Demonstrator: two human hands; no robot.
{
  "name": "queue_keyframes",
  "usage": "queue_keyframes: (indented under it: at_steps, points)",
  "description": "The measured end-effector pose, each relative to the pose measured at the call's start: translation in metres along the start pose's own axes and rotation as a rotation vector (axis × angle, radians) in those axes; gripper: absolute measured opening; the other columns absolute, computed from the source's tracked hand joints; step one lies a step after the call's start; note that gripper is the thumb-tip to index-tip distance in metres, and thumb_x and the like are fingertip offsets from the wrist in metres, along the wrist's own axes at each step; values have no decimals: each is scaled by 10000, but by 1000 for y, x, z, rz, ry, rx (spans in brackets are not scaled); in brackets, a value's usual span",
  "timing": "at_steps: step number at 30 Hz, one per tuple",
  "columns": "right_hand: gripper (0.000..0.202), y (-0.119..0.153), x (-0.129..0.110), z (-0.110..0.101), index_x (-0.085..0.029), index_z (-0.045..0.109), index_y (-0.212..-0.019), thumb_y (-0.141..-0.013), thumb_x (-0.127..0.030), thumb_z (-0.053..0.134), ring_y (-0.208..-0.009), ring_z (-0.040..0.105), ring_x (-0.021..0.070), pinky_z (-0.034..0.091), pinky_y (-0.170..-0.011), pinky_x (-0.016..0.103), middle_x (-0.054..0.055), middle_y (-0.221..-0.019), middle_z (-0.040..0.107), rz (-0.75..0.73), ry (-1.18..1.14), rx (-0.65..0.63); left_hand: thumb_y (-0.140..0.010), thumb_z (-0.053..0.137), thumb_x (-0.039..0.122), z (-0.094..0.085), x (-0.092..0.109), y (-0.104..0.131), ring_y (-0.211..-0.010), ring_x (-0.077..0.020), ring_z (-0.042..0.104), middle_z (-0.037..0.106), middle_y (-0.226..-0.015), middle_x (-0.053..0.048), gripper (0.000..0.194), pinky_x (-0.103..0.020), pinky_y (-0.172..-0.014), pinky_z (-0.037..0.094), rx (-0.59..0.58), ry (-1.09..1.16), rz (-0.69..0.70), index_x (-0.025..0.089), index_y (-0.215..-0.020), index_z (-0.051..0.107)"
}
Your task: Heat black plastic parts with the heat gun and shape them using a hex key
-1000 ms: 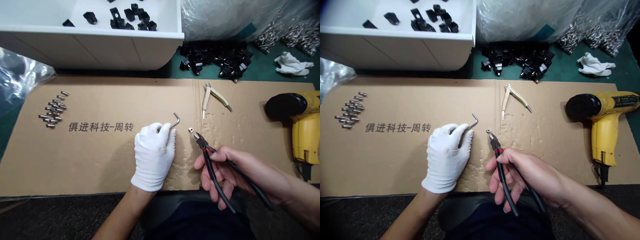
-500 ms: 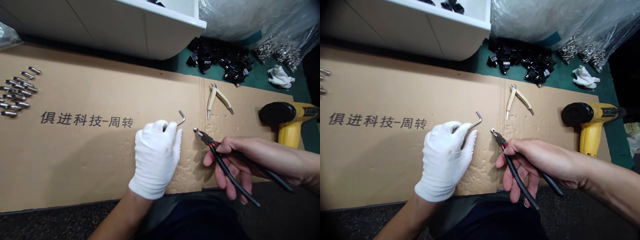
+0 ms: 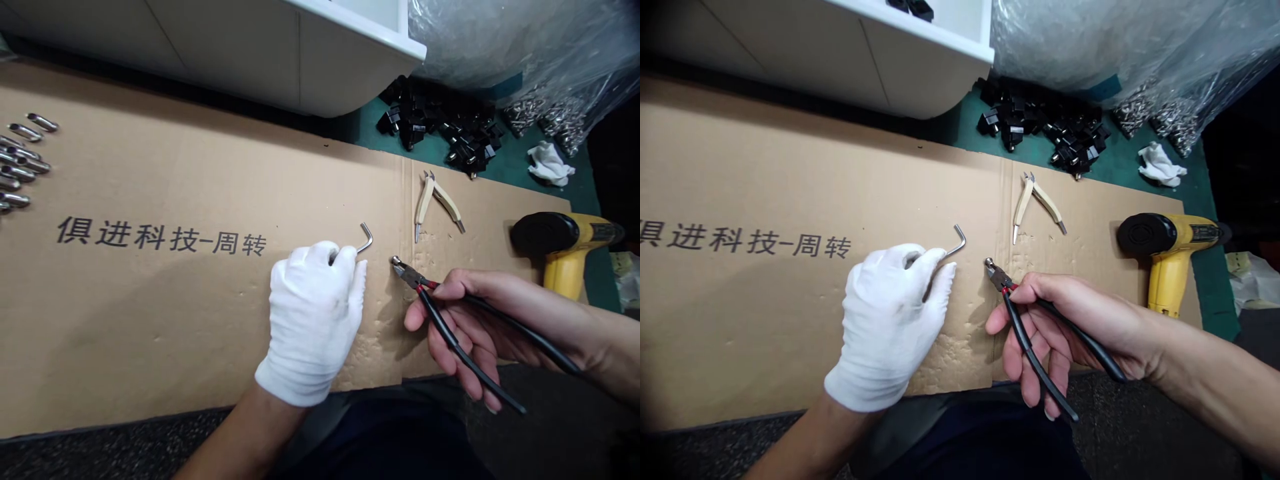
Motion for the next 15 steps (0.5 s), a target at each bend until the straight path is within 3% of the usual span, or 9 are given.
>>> queue_keyframes:
  at_steps: [7,10,13,15]
  points:
    - [458,-3,7,-1,-122,659,-1070,-985,-373,285,-558,725,210,592,-522,313,104,-745,729,-73,-117,-92,-996,559,339,1,1,0,-902,-304,611,700,-973,-80,186,-425,-739,404,2,-6,-8,234,-1096,675]
    - [450,-7,17,-4,-128,650,-1054,-968,-387,293,-542,716,205,583,-518,307,96,-733,724,-107,-107,-116,-979,588,311,-6,2,3,-921,-299,626,710,-990,-86,171,-436,-786,444,69,33,-6,236,-1102,679]
    - [430,-10,29,-5,-148,627,-1053,-965,-417,303,-520,697,204,556,-493,296,85,-728,720,-162,-28,-124,-962,618,256,-21,3,11,-903,-252,656,728,-995,-75,173,-416,-854,495,179,216,3,235,-1120,686]
    - [408,-9,34,-2,-151,617,-1056,-984,-419,318,-504,676,186,502,-468,260,80,-737,716,-227,108,-104,-966,625,243,-26,-1,16,-881,-202,681,746,-990,-43,150,-355,-862,523,155,440,-80,240,-1095,702]
Point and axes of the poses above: each hand's wrist, its own y-axis away from the middle knuckle, its own z-axis out of the palm, x = y × z, the point moved 6 cm from there along -y, towards the middle knuckle
